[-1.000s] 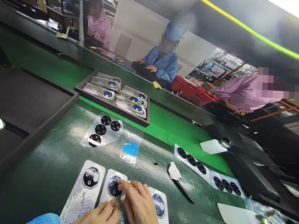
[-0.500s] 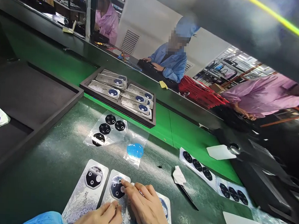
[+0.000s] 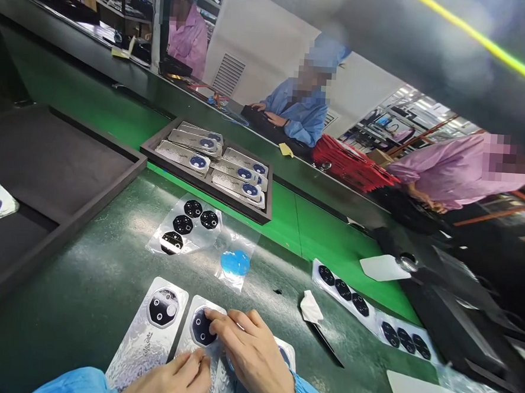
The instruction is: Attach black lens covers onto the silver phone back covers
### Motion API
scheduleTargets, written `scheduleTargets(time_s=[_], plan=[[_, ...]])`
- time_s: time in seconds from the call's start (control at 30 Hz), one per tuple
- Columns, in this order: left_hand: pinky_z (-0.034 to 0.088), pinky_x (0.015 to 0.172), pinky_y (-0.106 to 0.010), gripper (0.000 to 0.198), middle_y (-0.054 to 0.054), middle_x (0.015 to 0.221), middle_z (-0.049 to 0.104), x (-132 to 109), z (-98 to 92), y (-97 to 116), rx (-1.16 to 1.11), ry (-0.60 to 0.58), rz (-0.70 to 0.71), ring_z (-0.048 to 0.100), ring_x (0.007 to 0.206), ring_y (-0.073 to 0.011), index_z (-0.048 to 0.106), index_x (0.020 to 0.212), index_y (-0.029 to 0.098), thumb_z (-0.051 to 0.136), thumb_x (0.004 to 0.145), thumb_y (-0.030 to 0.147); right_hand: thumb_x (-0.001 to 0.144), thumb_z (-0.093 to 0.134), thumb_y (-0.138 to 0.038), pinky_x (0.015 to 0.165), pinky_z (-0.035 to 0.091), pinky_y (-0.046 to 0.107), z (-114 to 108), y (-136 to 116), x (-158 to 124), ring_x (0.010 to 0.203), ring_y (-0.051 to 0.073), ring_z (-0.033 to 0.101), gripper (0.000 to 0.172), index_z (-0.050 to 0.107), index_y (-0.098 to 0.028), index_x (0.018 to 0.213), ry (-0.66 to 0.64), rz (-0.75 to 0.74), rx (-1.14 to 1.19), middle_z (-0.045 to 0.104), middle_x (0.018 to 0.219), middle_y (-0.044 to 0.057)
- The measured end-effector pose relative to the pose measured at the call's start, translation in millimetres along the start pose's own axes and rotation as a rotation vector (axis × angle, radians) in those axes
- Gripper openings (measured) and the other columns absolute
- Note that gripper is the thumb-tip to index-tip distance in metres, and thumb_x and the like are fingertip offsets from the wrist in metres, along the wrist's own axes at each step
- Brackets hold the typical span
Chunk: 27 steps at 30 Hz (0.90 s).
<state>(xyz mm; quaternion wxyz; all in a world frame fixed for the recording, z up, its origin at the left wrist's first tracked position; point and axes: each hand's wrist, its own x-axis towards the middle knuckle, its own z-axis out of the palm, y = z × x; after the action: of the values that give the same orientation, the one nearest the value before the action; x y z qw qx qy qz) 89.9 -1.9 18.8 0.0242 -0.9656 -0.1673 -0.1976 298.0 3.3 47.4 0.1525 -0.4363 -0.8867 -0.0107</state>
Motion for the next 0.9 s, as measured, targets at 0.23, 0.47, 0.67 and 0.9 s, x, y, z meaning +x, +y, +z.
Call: scheduleTargets(time_s=[0.23,0.47,0.67,0.9], plan=[[0.049,0.087,-0.026,0.009,-0.008,0.104,0.072,0.0,-0.2,0.5,-0.008,-0.043,-0.008,0.065,0.097,-0.0187,0.065,0.091,0.013,0.058,0.093,0.019,0.105,0.025,-0.012,0.065,0.035,0.033,-1.0,-0.5,1.6,0.08,0.016,0.059,0.033,0.057,-0.017,0.102,-0.004,-0.01,0.005,0.073,0.112,0.006],[0.048,0.089,-0.027,0.012,-0.006,0.099,0.073,2.3,-3.1,-1.6,0.031,0.014,0.029,0.066,0.093,-0.0188,0.065,0.086,0.014,0.057,0.093,0.02,0.104,0.027,-0.01,0.065,0.035,0.033,-2.0,-1.9,0.9,0.08,0.016,0.058,0.032,0.058,-0.017,0.102,-0.014,0.025,-0.017,0.074,0.108,0.007],[0.049,0.085,-0.026,0.01,-0.006,0.104,0.072,1.4,-3.4,1.5,0.012,-0.029,-0.015,0.065,0.097,-0.0189,0.066,0.092,0.014,0.056,0.092,0.017,0.104,0.026,-0.011,0.065,0.033,0.033,-0.1,-2.9,1.1,0.078,0.017,0.056,0.031,0.056,-0.017,0.1,0.004,0.024,0.025,0.073,0.109,0.006],[0.051,0.085,-0.027,0.014,-0.007,0.103,0.073,0.8,-1.6,1.5,0.008,-0.018,-0.008,0.066,0.096,-0.0199,0.067,0.092,0.014,0.053,0.093,0.016,0.099,0.031,-0.004,0.066,0.032,0.033,2.0,-4.9,1.4,0.078,0.017,0.055,0.028,0.055,-0.017,0.102,0.023,0.027,0.034,0.073,0.108,0.006]])
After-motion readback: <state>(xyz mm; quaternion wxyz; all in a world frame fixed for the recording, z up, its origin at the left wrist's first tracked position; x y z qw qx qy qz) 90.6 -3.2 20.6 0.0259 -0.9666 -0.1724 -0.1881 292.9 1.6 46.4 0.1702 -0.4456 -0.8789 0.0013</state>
